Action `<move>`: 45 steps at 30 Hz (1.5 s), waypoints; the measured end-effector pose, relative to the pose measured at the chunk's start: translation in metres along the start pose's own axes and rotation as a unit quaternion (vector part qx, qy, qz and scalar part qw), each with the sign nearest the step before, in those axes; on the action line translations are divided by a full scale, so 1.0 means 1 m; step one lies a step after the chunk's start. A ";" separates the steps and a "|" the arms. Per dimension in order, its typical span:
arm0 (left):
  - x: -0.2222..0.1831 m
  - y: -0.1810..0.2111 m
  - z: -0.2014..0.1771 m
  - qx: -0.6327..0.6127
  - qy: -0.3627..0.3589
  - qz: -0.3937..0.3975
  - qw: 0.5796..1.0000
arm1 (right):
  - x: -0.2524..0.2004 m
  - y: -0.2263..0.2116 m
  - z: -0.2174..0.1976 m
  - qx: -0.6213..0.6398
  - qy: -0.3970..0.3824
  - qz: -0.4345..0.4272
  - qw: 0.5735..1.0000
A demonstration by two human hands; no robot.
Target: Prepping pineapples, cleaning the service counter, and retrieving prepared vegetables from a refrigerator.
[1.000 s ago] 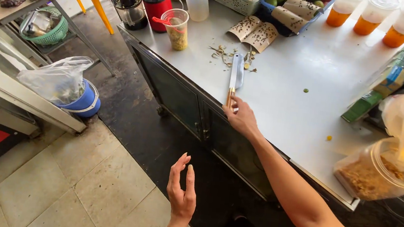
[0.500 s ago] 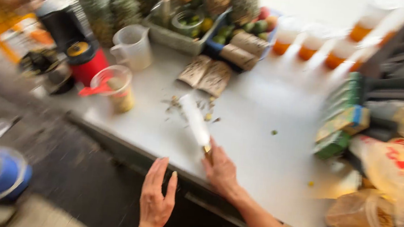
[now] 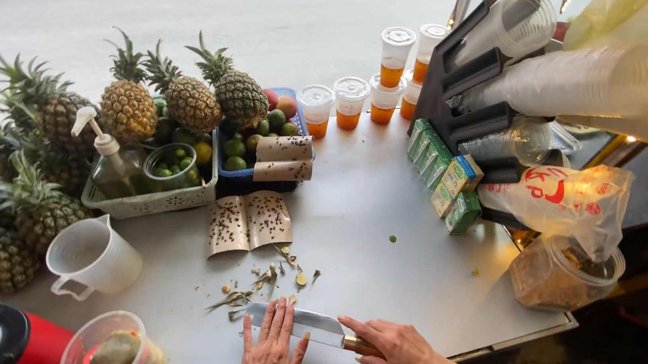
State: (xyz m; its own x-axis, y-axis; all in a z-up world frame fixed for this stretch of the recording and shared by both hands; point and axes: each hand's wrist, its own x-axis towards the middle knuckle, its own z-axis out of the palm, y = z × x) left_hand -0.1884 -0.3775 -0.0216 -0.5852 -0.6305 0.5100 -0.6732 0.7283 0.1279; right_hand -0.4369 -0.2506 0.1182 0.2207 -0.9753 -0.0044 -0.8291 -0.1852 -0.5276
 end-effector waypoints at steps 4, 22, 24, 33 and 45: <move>-0.002 -0.031 0.007 -0.002 -0.007 0.005 1.000 | -0.004 -0.022 0.007 0.016 0.030 0.002 0.999; -0.011 -0.099 0.007 -0.248 0.022 -0.290 0.924 | 0.060 0.171 -0.005 -0.128 0.367 0.283 0.877; -0.010 -0.088 -0.010 -0.233 0.004 -0.297 0.926 | 0.075 0.192 -0.009 -0.123 0.348 0.299 0.880; 0.003 -0.079 -0.026 -0.172 0.006 -0.354 0.919 | 0.062 0.183 -0.013 -0.194 0.379 0.245 0.871; 0.012 -0.075 -0.020 -0.144 -0.022 -0.345 0.927 | -0.010 0.168 0.072 -0.099 0.277 0.332 0.896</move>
State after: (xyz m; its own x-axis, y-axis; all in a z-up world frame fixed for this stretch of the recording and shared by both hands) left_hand -0.1358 -0.4347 -0.0081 -0.0825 -0.9789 0.1868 -0.7493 0.1845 0.6360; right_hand -0.5418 -0.2631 -0.0319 -0.5977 -0.7788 0.1903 -0.7710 0.4933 -0.4028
